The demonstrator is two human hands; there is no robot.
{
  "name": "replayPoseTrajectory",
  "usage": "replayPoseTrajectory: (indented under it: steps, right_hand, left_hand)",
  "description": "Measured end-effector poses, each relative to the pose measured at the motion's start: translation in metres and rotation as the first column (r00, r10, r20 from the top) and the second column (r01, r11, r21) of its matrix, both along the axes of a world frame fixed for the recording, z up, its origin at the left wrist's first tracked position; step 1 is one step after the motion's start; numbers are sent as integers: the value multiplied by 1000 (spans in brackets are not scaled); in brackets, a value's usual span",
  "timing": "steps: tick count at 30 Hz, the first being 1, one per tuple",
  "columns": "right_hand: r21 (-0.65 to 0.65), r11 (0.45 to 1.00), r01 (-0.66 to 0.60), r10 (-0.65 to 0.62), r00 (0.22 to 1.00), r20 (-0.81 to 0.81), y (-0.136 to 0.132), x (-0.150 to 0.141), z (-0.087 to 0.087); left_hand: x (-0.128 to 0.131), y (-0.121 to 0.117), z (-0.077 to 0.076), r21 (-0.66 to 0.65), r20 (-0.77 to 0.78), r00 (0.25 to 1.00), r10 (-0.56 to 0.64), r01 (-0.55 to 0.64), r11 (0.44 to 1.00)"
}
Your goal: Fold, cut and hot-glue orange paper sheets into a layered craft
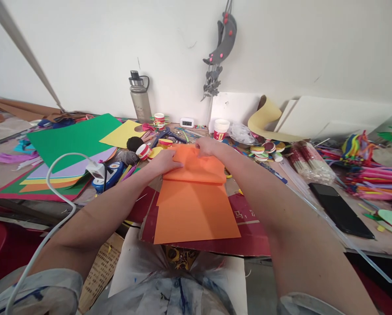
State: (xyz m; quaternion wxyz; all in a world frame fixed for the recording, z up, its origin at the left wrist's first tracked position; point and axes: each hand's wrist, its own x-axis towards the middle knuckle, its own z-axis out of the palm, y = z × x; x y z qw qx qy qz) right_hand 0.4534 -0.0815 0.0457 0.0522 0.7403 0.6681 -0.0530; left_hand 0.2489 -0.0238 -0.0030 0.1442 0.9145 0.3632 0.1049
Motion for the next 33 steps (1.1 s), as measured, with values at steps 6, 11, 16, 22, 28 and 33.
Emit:
replayPoseTrajectory:
  steps: [6,11,16,22,28,33]
  right_hand:
    - [-15,997,76,-77,970,-231,-32,14,29]
    - [112,931,349,-186,713,-676,-71,34,43]
    - [205,802,561,95,219,-971,-97,16,23]
    - [293,731,617,405,-47,-913,-93,-34,-12]
    - [332,750,572,442,-60,-895,-86,-36,-19]
    - [394,643,657,509,18,-860,-84,-17,-29]
  left_hand:
    - [0,0,4,-31,302,953,3,7,1000]
    - [4,-1,5,-40,714,693,104,-109,993]
    - [9,-6,7,-589,779,464,421,314,744]
    - [6,-4,11,-628,771,500,394,697,345]
    - [1,-1,15,-571,817,384,431,646,507]
    - [1,-5,12,-610,790,501,354,578,543]
